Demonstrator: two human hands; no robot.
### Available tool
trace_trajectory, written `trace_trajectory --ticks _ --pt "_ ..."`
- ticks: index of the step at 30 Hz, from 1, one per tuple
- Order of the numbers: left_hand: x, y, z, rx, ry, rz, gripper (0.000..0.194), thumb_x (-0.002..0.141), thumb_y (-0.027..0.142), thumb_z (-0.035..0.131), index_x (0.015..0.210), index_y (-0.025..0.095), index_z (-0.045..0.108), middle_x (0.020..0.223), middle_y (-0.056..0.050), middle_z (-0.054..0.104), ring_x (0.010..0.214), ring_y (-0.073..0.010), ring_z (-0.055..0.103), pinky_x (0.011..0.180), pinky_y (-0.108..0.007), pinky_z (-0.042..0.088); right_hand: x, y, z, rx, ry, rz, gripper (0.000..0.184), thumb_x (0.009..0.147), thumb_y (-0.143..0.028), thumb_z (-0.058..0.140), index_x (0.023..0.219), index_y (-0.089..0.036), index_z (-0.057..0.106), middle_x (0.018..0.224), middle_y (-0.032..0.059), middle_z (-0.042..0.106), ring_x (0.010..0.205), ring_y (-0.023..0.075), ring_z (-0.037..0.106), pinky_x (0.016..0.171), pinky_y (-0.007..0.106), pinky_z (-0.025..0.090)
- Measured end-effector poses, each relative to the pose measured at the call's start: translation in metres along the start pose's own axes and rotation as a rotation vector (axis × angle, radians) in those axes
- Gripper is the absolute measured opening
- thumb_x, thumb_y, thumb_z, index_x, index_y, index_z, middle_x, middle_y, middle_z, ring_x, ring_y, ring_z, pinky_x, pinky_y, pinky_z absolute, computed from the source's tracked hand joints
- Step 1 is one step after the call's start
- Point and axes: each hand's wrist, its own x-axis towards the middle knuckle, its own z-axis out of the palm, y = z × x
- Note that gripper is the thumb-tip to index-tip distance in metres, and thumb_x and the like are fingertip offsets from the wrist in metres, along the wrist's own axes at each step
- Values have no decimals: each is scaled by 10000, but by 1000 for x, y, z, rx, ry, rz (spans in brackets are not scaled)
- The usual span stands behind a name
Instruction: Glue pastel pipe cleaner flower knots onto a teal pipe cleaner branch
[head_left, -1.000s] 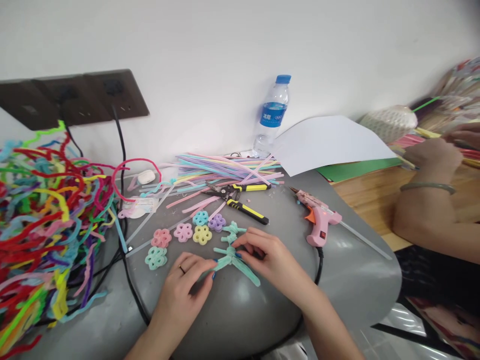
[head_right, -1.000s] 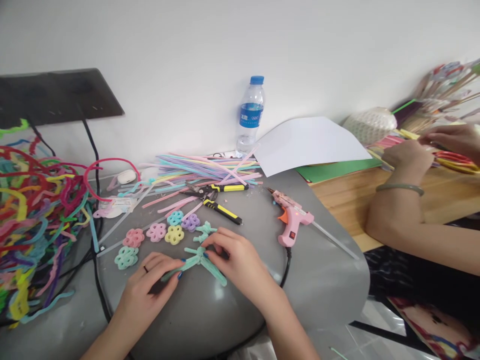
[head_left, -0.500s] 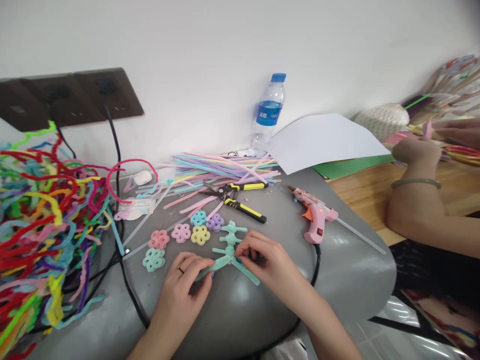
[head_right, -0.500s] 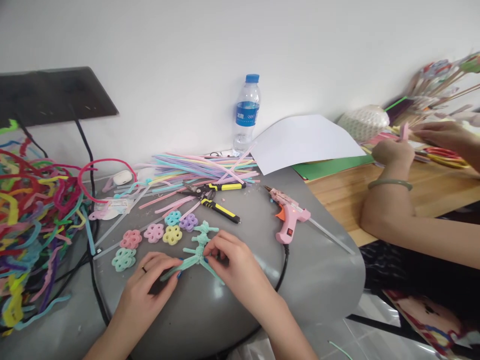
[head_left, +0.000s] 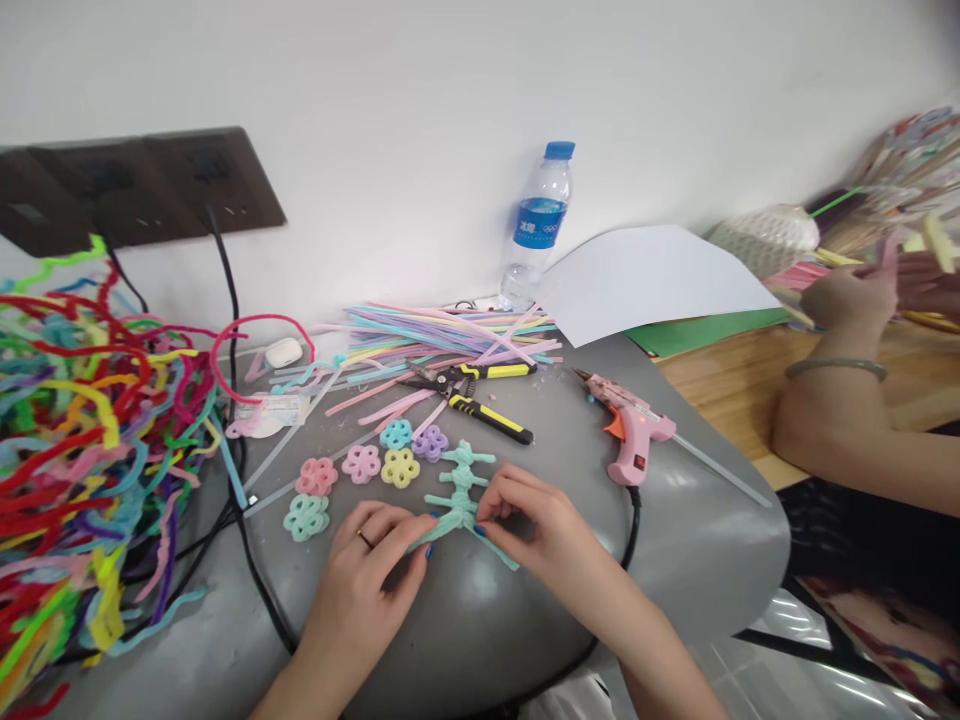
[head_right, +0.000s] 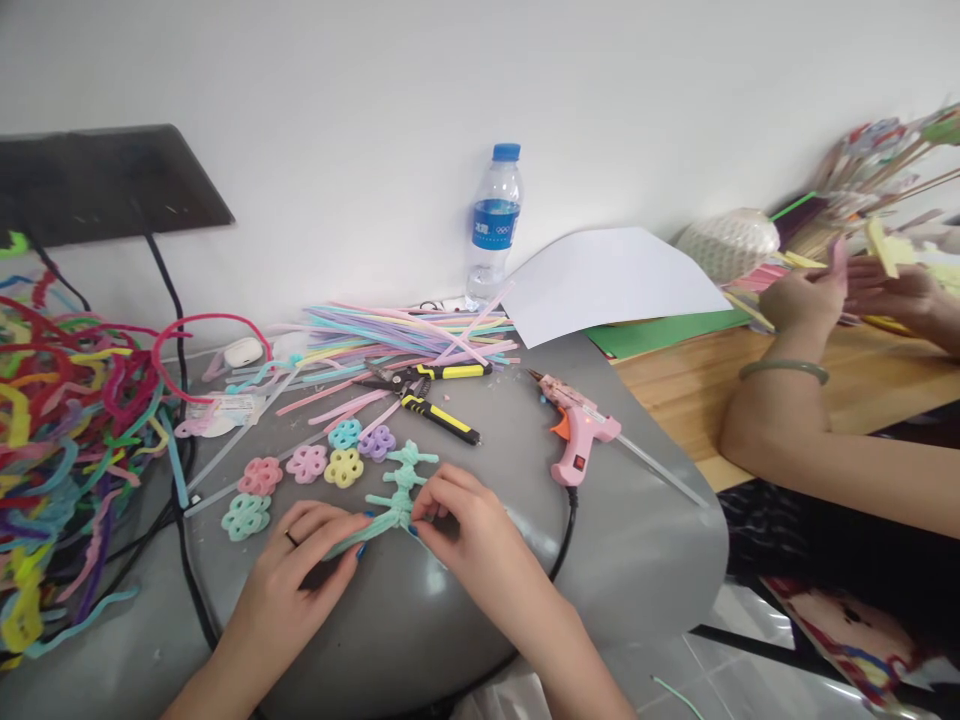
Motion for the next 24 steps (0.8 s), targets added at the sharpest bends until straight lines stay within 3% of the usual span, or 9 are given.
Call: trace_trajectory --ticks 7,14,24 --pt "0 0 -1 50 -12 20 282 934 93 529 1139 221 673 991 -61 652 901 -194 646 806 -302 540 0 3 0 6 15 13 175 801 -43 588 752 -211 576 789 -4 549 703 143 525 643 234 422" --pt "-2 -5 0 -4 -36 70 351 938 27 496 1137 255 672 972 -31 639 813 -140 646 758 -238 540 0 4 1 -6 17 16 210 774 -10 576 740 -215 557 771 -12 548 696 145 527 638 235 414" --pt "-7 -7 0 51 -95 145 323 992 47 447 1198 203 640 1004 -59 599 860 -154 601 790 -262 525 2 4 4 -75 18 -2 215 759 -3 553 721 -213 526 762 -11 542 664 134 519 602 219 404"
